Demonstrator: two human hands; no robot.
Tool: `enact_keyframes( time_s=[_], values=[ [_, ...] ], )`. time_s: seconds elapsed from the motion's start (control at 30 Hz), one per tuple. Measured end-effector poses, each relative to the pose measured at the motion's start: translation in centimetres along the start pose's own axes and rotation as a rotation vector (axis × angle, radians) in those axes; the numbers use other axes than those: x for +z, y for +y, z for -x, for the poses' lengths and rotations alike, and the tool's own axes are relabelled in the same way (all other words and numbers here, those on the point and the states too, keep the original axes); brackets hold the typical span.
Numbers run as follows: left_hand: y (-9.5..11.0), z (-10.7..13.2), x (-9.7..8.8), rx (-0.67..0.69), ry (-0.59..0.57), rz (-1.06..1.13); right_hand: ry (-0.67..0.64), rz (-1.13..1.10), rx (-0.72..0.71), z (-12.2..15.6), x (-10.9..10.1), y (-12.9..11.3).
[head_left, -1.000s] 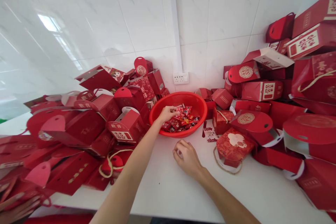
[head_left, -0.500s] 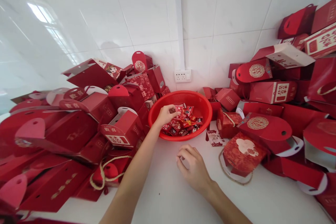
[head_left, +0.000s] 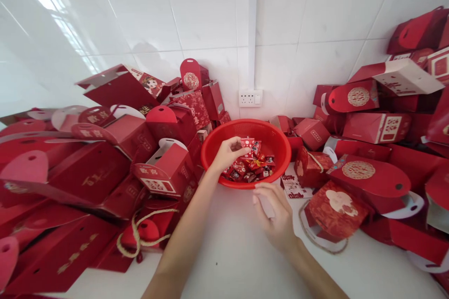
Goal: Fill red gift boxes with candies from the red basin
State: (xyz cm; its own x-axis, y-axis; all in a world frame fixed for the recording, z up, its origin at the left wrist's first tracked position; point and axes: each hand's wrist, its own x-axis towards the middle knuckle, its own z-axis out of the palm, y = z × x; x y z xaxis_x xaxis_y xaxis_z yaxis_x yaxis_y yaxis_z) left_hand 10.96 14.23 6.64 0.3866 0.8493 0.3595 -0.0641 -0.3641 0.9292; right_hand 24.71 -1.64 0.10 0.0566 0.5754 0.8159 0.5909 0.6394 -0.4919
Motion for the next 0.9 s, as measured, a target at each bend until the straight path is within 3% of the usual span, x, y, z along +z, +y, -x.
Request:
enact_keyframes(
  time_s=[0.1, 0.2, 0.33, 0.4, 0.53, 0.7, 0.9],
  values=[
    [0.4, 0.3, 0.5, -0.02, -0.02, 0.111, 0.08, 0.104, 0.03, -2.4, 0.0, 0.8],
    [0.7, 0.6, 1.0, -0.012, -0.001, 0.167, 0.098, 0.114, 0.199, -5.3, 0.7, 2.3],
    [0.7, 0.8, 1.0, -0.01, 0.053, 0.204, 0.051, -0.197, 0.479, -8.6, 1.6, 4.5],
    [0.7, 0.8, 0.9, -0.025, 0.063, 0.232, -0.009, -0.382, 0.554, -9.7, 1.8, 5.2],
    [0.5, 0.6, 0.6, -0.059, 0.077, 0.245, -0.158, -0.626, 0.579, -10.6, 1.7, 5.6],
    [0.0, 0.3, 0.6, -0.076, 0.111, 0.25, -0.071, -0.671, 0.614, -10.7, 1.7, 5.5],
    [-0.5, 0.2, 0.6, -0.059, 0.169, 0.199, -0.075, -0.694, 0.633, -10.6, 1.7, 5.7]
  ],
)
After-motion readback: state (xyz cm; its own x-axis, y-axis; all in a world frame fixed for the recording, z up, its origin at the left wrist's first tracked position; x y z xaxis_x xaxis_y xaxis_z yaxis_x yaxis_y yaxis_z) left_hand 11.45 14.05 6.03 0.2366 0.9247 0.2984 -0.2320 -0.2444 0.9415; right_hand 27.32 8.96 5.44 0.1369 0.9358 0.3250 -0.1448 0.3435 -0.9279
